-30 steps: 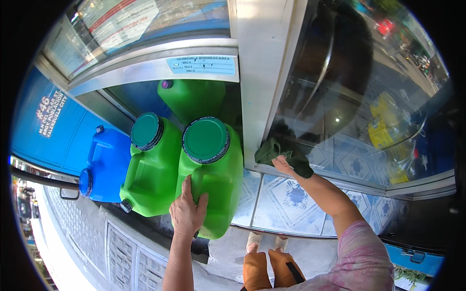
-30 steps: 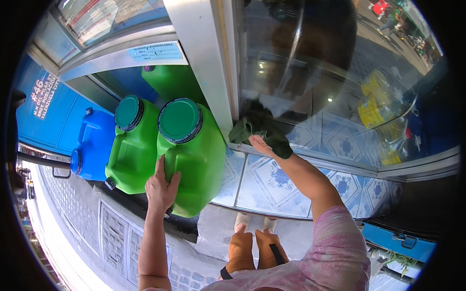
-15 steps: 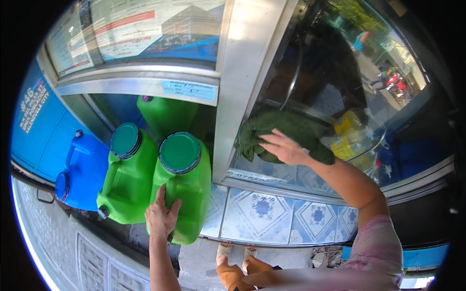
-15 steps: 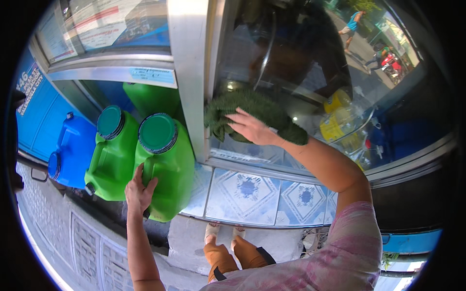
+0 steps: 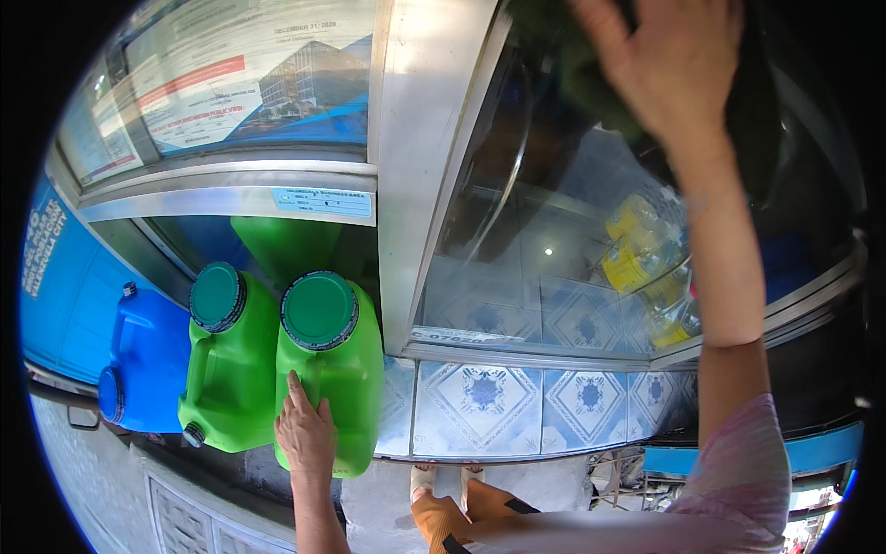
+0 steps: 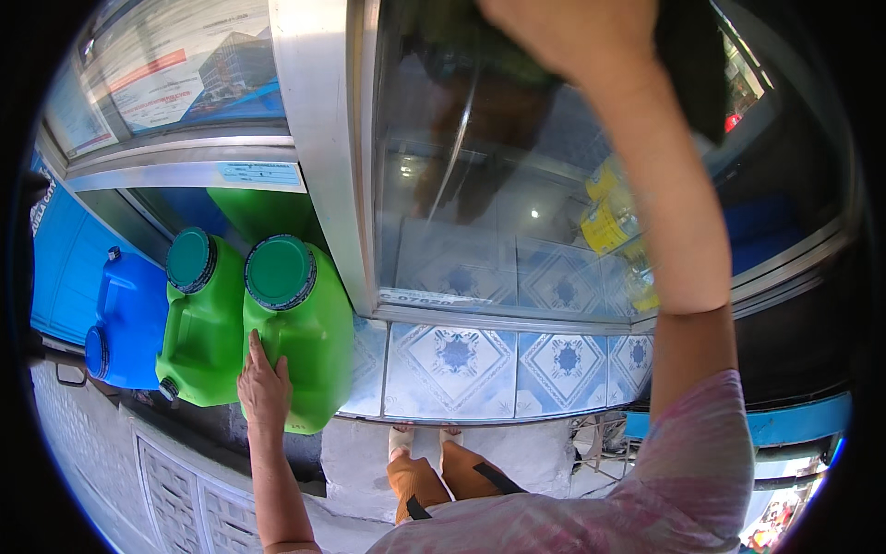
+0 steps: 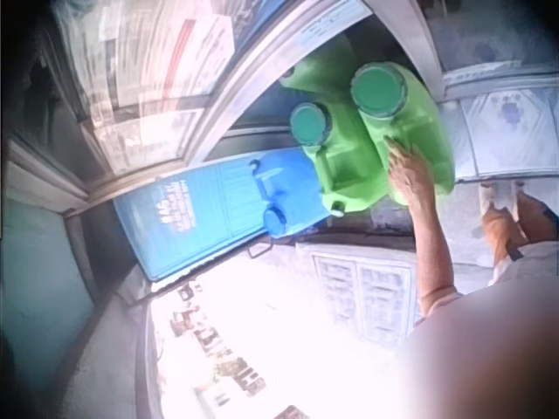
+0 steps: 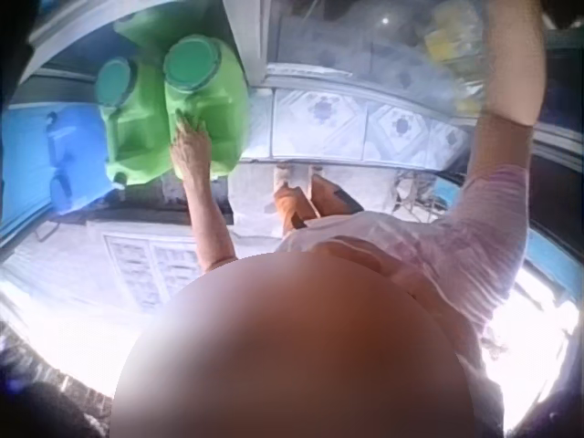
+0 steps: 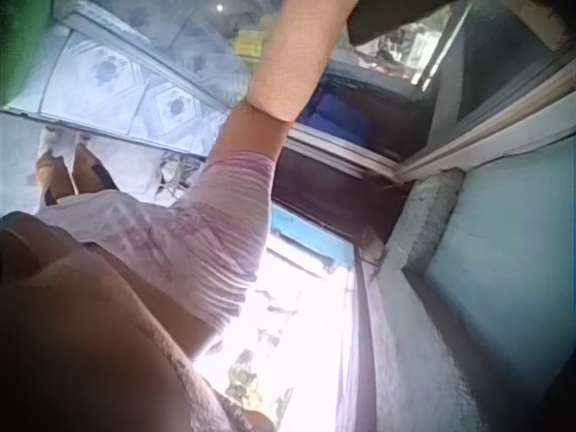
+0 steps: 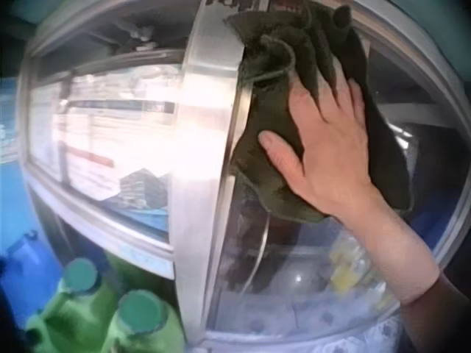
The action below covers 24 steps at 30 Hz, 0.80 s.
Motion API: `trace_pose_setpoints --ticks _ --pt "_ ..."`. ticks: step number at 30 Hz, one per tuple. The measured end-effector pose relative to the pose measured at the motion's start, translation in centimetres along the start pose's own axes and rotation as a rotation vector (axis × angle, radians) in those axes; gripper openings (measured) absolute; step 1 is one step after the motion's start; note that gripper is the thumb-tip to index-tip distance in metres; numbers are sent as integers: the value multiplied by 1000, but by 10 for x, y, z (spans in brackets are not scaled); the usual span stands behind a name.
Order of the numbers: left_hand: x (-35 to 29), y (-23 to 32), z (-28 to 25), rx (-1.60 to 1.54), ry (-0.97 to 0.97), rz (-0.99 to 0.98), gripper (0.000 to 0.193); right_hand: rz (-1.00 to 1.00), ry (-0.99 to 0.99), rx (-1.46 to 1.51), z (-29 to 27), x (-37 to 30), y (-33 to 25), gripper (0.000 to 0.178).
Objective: The person wipes the glass display case and surrounding surfaces with a green cloth. They move several green and blue plastic jugs to access different areas, then wipe the interior and exterior of the display case before returning the jugs to their original positions.
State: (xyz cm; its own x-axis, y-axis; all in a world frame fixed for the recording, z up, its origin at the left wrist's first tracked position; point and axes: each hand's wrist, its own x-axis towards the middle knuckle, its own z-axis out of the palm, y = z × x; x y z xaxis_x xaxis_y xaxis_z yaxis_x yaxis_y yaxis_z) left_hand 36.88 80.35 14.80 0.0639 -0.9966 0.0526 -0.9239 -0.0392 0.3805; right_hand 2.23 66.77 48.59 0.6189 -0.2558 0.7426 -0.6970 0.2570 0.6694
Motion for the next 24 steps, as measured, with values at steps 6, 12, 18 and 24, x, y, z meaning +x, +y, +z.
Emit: trace_pose_setpoints --ticks 6,12,18,24 --pt "-9 32 16 301 130 -156 69 -115 -597 865 -25 -294 -255 37" --pt "-12 30 27 327 330 -85 49 -704 -959 915 -33 -554 -385 36" --pt "-12 29 25 259 380 -94 46 -557 -912 1279 -28 -465 -313 36" --pt "-15 31 25 247 397 -119 49 -70 -403 1095 10 -147 30 44"
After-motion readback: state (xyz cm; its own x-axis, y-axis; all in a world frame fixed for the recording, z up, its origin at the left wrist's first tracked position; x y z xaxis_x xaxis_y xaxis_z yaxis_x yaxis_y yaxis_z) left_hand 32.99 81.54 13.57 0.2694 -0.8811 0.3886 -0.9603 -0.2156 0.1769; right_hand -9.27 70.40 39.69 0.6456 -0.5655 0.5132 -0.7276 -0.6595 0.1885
